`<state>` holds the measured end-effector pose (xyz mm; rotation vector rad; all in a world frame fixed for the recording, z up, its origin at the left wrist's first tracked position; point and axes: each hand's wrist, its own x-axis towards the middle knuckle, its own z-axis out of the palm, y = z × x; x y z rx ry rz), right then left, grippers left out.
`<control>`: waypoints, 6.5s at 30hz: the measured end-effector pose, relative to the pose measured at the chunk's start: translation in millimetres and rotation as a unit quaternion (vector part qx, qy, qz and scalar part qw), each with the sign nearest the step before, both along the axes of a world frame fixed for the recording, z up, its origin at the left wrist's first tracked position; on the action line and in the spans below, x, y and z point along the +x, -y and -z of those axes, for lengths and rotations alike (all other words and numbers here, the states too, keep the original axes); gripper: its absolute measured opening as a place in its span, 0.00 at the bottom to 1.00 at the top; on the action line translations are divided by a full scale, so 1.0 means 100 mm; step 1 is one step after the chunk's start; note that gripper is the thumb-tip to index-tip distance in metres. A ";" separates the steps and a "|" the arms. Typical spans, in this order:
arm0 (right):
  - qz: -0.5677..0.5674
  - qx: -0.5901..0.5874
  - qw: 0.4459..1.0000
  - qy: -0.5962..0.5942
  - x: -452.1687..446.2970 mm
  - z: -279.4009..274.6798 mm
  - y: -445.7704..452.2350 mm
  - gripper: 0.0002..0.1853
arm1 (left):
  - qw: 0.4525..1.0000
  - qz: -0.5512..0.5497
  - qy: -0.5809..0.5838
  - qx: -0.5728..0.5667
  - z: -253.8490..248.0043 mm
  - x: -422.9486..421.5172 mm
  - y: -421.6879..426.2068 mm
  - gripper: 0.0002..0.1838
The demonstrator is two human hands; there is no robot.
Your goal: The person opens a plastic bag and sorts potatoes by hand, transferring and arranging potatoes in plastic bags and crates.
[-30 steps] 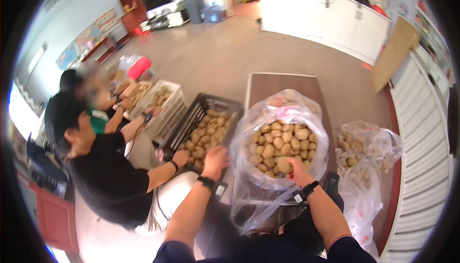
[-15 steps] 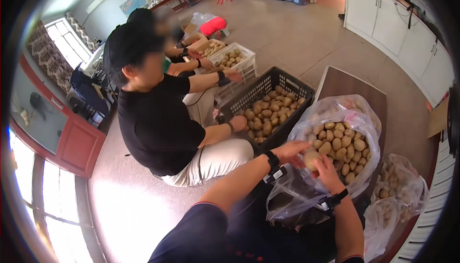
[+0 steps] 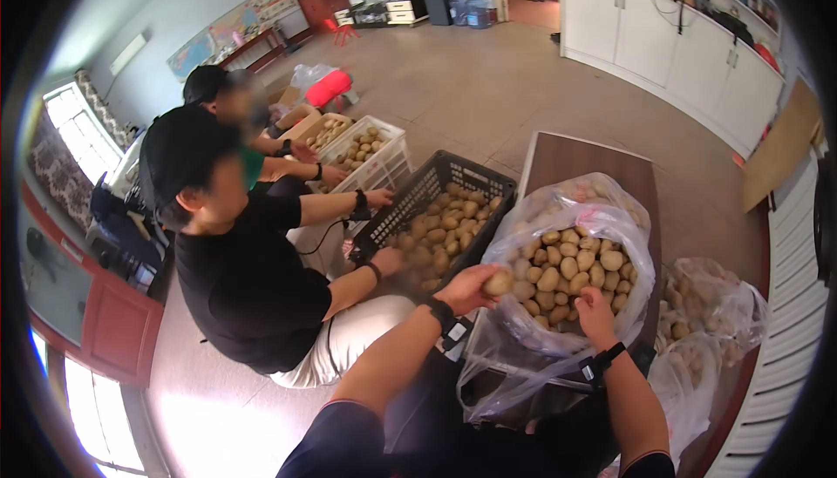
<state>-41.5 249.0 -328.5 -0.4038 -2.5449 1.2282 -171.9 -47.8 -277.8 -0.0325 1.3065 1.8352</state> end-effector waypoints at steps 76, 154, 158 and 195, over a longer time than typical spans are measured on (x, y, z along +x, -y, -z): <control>-0.202 -0.141 0.969 0.018 0.04 -0.52 0.83 0.20 | 0.987 0.158 0.000 -0.015 -0.12 0.34 -0.47 0.21; -0.162 -0.271 0.945 0.085 -0.14 -0.46 0.84 0.18 | 0.988 0.151 0.000 0.021 -0.14 0.25 -0.35 0.26; -0.181 -0.323 0.926 0.080 -0.07 -0.48 0.82 0.14 | 0.993 0.111 -0.012 -0.046 -0.10 0.22 -0.33 0.21; 0.181 0.227 0.928 0.235 0.25 0.28 -0.36 0.25 | 0.730 -0.117 -0.537 -0.406 0.94 -0.54 1.02 0.16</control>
